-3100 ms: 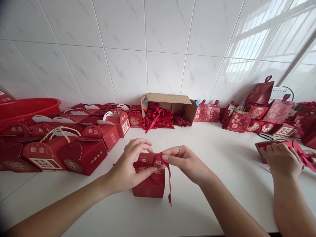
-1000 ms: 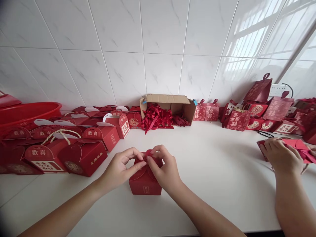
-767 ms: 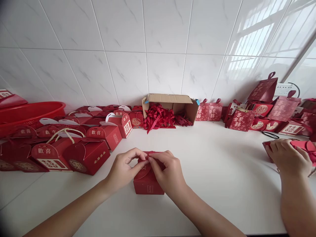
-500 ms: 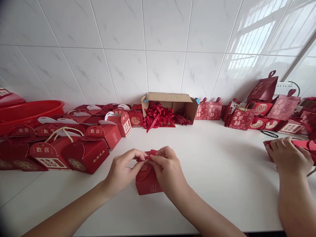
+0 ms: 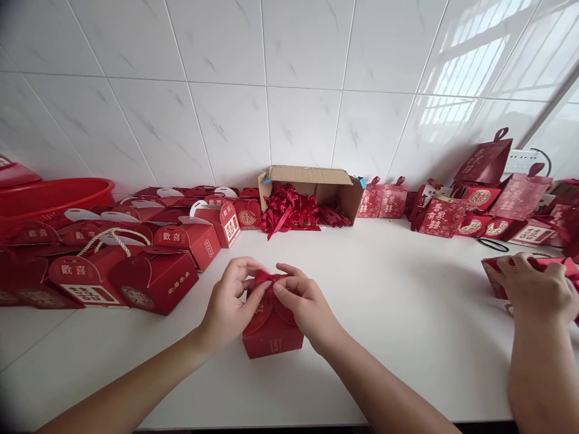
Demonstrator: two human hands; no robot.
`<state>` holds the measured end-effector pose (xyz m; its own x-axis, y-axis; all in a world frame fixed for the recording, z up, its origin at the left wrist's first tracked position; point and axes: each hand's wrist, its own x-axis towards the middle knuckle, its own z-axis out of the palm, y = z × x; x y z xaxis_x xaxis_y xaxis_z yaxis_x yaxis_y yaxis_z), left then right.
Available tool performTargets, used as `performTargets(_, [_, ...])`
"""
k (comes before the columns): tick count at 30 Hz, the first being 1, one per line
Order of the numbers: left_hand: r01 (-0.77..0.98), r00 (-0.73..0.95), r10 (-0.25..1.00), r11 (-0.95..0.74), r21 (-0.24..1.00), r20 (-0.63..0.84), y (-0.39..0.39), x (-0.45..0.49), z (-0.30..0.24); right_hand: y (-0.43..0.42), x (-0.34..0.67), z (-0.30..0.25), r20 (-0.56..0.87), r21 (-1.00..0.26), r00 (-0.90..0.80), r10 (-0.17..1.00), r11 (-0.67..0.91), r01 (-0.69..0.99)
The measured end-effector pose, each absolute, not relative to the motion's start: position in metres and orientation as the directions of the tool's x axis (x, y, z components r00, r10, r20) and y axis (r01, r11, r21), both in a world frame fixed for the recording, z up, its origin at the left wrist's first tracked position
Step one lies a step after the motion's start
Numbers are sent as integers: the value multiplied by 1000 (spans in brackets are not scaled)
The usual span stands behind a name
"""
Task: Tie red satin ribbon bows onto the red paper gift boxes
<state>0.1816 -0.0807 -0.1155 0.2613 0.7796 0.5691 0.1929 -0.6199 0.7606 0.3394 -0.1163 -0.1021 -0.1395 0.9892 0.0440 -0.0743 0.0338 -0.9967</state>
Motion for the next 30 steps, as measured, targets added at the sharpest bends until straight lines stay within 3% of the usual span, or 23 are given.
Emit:
performTargets(3, [139, 230, 827, -550, 824, 513, -82, 180, -113, -117, 338, -107, 40, -993, -82, 996, 30, -111])
performTargets(8, [205, 355, 830, -518, 831, 430, -86, 176, -111, -120, 339, -106, 49, -998, -37, 998, 48, -32])
performTargets(12, [177, 368, 843, -478, 860, 393, -82, 173, -110, -126, 351, -98, 106, -968, -83, 991, 122, 221])
performTargets(16, [131, 506, 791, -465, 876, 344, -81, 167, -101, -132, 369, -91, 149, -851, -111, 983, 184, 491])
performTargets(24, [92, 658, 671, -522, 848, 342, -86, 162, -94, -161, 380, -76, 58, -606, -173, 983, 172, 777])
performTargets(27, [79, 680, 647, -533, 842, 345, -83, 161, -93, -168, 383, -65, 97, -546, -254, 962, 265, 795])
performTargets(30, [88, 711, 617, -555, 827, 337, -82, 160, -89, -156, 387, -59, 214, -617, -286, 934, 356, 701])
